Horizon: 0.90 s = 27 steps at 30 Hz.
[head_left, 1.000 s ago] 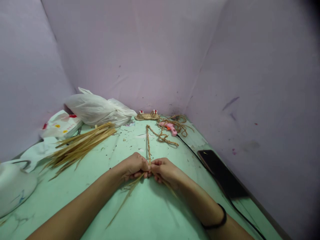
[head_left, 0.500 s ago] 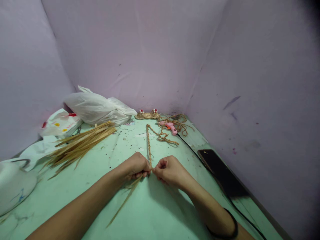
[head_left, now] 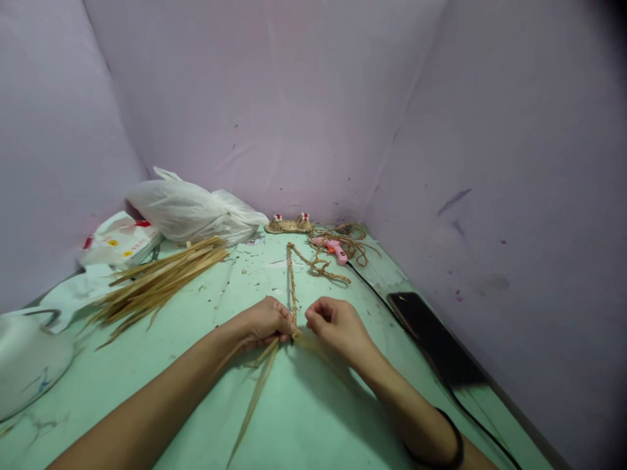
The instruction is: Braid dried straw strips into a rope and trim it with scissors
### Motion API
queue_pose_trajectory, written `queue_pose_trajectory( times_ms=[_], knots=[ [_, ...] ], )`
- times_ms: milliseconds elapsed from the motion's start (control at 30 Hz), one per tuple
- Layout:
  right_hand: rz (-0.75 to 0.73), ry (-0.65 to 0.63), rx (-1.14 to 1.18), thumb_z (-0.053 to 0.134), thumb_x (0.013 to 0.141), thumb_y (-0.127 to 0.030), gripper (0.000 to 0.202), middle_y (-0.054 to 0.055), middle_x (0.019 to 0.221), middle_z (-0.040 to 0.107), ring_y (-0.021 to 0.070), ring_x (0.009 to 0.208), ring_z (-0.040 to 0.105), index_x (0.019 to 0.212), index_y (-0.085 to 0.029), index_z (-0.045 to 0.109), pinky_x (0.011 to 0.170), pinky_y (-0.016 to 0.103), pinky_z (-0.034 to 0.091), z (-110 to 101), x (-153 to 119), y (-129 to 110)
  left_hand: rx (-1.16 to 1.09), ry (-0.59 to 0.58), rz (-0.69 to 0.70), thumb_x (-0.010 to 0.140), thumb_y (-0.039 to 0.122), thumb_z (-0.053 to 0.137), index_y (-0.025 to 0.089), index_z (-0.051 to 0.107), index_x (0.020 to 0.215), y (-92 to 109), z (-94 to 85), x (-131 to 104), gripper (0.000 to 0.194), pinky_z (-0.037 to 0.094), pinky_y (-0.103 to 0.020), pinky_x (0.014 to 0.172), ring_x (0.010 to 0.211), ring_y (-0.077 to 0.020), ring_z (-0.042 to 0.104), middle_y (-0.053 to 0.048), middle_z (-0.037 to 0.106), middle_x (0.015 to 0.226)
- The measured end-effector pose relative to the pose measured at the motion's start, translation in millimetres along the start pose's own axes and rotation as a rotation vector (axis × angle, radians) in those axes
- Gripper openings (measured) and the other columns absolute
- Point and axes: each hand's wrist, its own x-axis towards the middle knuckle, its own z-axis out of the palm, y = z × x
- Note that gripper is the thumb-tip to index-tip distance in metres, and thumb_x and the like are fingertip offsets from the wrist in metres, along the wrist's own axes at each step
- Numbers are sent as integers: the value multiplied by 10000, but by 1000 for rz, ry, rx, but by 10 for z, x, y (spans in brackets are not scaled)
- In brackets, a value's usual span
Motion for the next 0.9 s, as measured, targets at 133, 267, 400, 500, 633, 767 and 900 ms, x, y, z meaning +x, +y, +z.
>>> queue_pose_trajectory(
  times_ms=[133, 267, 400, 500, 633, 767, 900],
  knots=[
    [266, -232, 425, 448, 733, -220, 104, 26, 591, 580, 106, 492, 506, 668, -159, 502, 497, 227, 400, 56, 37, -32, -5, -14, -13, 551, 235, 522, 152, 465, 431, 54, 12, -37, 156, 97, -203, 309, 241, -38, 192, 66, 301, 255],
    [323, -334, 531, 440, 699, -141, 81, -15, 541, 524, 44, 360, 366, 649, -141, 505, 366, 178, 264, 130, -6, -104, -10, -13, 9, 525, 217, 511, 145, 466, 415, 76, 30, -33, 139, 104, -201, 318, 254, -31, 196, 63, 328, 273],
    [291, -221, 310, 478, 639, -87, 94, -83, 382, 362, 18, 312, 232, 565, -144, 483, 358, 190, 141, 130, 36, -57, 46, -5, 41, 517, 189, 495, 141, 473, 419, 81, 36, -30, 111, 140, -195, 335, 278, -30, 229, 59, 364, 304],
    [282, -226, 241, 506, 635, -102, 124, -87, 340, 337, 26, 312, 237, 522, -148, 479, 368, 201, 154, 108, 74, -7, 124, -39, 37, 510, 169, 492, 136, 504, 453, 99, 2, -70, 67, 174, -192, 349, 307, -38, 278, 43, 427, 352],
    [281, -230, 264, 520, 611, -107, 107, -81, 346, 373, 28, 314, 236, 520, -151, 486, 362, 206, 142, 93, 65, -20, 290, 31, -80, 527, 188, 513, 133, 532, 464, 176, -44, -177, 86, 172, -204, 352, 308, -42, 246, 35, 431, 353],
    [317, -244, 414, 481, 616, -100, 84, -73, 384, 455, 17, 299, 206, 550, -153, 479, 364, 205, 131, 100, 23, -77, 490, 152, -91, 576, 223, 520, 132, 563, 486, 273, 110, -295, 136, 233, -215, 390, 352, -74, 333, 10, 461, 392],
    [314, -172, 492, 487, 561, -83, 69, -83, 372, 417, 22, 330, 229, 540, -148, 481, 382, 195, 155, 160, -2, -52, 858, 437, 22, 614, 183, 513, 126, 638, 649, 229, 493, -363, 142, 349, -236, 518, 572, -166, 536, -67, 588, 588]
  ],
)
